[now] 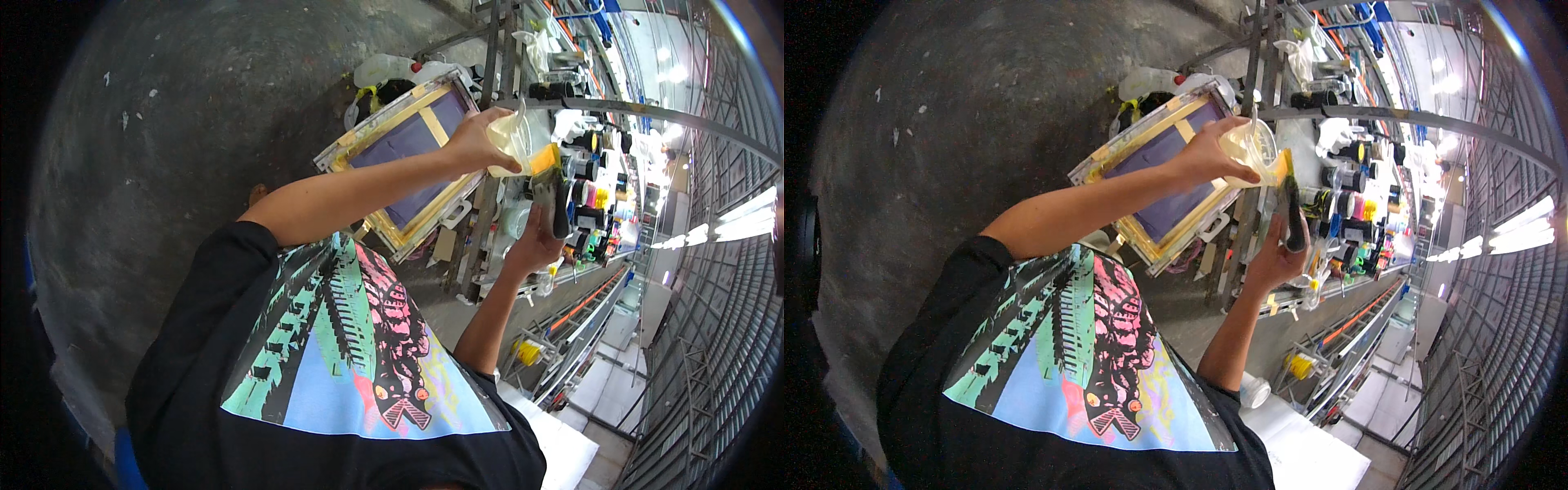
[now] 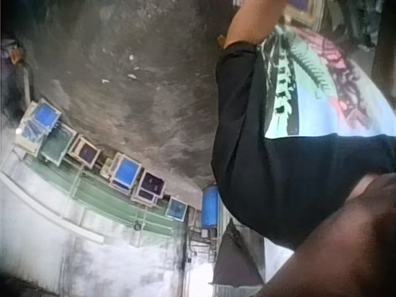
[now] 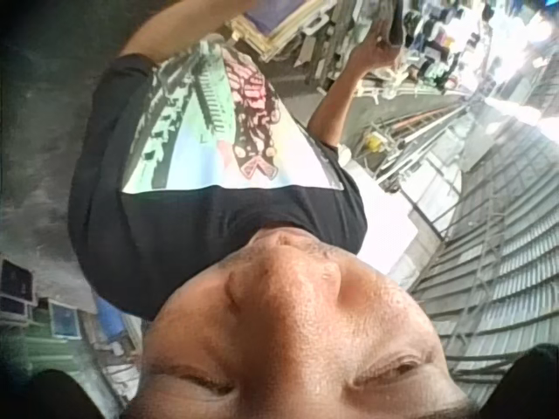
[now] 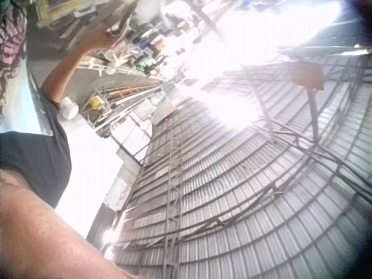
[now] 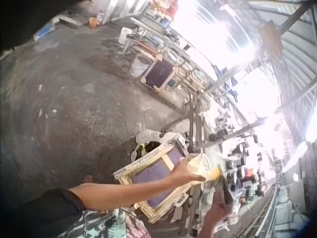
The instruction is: The person uses a squeegee to spread ink across a screen printing frame mounted on a conveyor. They repeatedly pull the squeegee to coat the screen, then move to a table to pour more ink from a container onto the screen and continue spreading it.
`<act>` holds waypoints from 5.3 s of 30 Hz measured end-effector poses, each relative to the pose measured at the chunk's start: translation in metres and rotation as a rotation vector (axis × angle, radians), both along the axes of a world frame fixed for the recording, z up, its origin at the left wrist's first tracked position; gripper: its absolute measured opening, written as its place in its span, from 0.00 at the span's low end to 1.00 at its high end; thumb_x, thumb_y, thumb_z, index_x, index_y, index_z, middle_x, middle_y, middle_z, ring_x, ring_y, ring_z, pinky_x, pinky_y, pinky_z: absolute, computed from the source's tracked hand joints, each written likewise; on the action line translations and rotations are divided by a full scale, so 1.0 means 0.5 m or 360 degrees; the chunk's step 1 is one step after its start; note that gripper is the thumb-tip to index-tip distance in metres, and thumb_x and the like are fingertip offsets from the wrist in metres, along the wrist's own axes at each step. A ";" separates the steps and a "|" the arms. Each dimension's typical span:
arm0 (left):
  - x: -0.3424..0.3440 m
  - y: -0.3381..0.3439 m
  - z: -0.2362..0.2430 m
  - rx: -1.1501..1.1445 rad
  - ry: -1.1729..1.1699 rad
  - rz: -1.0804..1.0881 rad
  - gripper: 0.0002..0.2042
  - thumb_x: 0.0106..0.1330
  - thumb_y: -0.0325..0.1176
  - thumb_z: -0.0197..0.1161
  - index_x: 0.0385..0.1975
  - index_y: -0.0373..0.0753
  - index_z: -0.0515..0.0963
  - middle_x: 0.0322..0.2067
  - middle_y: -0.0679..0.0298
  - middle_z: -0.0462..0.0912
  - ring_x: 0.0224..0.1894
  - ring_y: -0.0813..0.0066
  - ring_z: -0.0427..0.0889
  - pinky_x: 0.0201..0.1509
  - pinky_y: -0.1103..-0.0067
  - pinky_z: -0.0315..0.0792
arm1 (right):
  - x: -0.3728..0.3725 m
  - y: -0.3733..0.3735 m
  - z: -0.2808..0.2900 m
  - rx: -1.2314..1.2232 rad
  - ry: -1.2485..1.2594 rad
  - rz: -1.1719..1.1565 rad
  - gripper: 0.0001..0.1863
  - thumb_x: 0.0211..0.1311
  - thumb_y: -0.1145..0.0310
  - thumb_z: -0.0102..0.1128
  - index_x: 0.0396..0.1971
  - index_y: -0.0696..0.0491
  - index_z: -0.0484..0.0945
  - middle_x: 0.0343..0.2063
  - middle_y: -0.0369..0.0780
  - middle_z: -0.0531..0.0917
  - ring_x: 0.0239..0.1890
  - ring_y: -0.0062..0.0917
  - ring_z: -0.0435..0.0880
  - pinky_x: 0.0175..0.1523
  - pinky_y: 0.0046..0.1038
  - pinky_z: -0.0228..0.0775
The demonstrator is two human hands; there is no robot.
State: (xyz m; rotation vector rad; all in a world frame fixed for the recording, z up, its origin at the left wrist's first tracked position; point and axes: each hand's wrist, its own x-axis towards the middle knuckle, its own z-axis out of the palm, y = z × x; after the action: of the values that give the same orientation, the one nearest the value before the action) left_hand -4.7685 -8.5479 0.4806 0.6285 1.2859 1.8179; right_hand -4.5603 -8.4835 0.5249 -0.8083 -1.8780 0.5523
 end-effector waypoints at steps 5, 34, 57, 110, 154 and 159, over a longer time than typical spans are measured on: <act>0.004 -0.028 0.015 0.0051 0.0115 0.0132 0.52 0.40 0.47 0.89 0.71 0.47 0.70 0.63 0.49 0.71 0.68 0.52 0.69 0.73 0.65 0.64 | -0.004 -0.008 0.004 0.0135 -0.0192 0.0022 0.19 0.61 0.81 0.72 0.52 0.63 0.82 0.51 0.46 0.87 0.50 0.29 0.87 0.56 0.31 0.79; -0.020 -0.050 0.042 0.0278 0.0010 0.0505 0.48 0.44 0.31 0.88 0.69 0.39 0.68 0.62 0.58 0.71 0.65 0.65 0.73 0.71 0.74 0.70 | 0.019 0.054 0.038 0.0633 -0.0617 0.0151 0.21 0.61 0.86 0.57 0.53 0.56 0.85 0.52 0.45 0.88 0.58 0.40 0.86 0.63 0.36 0.76; -0.033 -0.027 -0.105 0.0227 0.0164 0.0162 0.52 0.41 0.32 0.88 0.71 0.46 0.66 0.62 0.55 0.73 0.66 0.60 0.73 0.72 0.69 0.68 | -0.032 0.019 0.062 -0.1016 0.0656 0.0542 0.21 0.65 0.82 0.68 0.57 0.56 0.77 0.51 0.39 0.85 0.54 0.24 0.83 0.60 0.29 0.76; -0.175 -0.384 -0.088 -0.0006 -0.0182 0.0844 0.36 0.60 0.19 0.74 0.70 0.38 0.66 0.62 0.57 0.78 0.64 0.66 0.79 0.66 0.68 0.79 | -0.157 -0.030 -0.625 -0.0255 -0.1169 0.0542 0.29 0.49 0.79 0.64 0.56 0.46 0.84 0.52 0.47 0.86 0.56 0.45 0.83 0.62 0.42 0.75; -0.087 -0.373 -0.120 -0.0076 -0.0235 0.0561 0.37 0.57 0.16 0.75 0.68 0.35 0.68 0.61 0.57 0.80 0.63 0.67 0.79 0.69 0.71 0.75 | 0.250 0.176 -0.475 0.0368 -0.2189 0.1742 0.19 0.59 0.71 0.62 0.50 0.38 0.86 0.53 0.28 0.86 0.62 0.28 0.77 0.70 0.41 0.59; -0.086 -0.378 -0.123 -0.0096 -0.0179 0.0571 0.37 0.56 0.16 0.76 0.67 0.36 0.68 0.61 0.58 0.79 0.63 0.69 0.79 0.69 0.71 0.74 | 0.224 0.184 -0.502 0.0453 -0.2465 0.1764 0.19 0.58 0.70 0.62 0.49 0.37 0.86 0.47 0.27 0.86 0.60 0.27 0.78 0.67 0.41 0.62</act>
State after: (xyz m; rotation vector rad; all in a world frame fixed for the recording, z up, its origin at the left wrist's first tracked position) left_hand -4.8116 -8.7369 0.4192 0.2683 1.4400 2.0592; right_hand -4.4484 -8.3915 0.2739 0.3319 -3.7263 0.1875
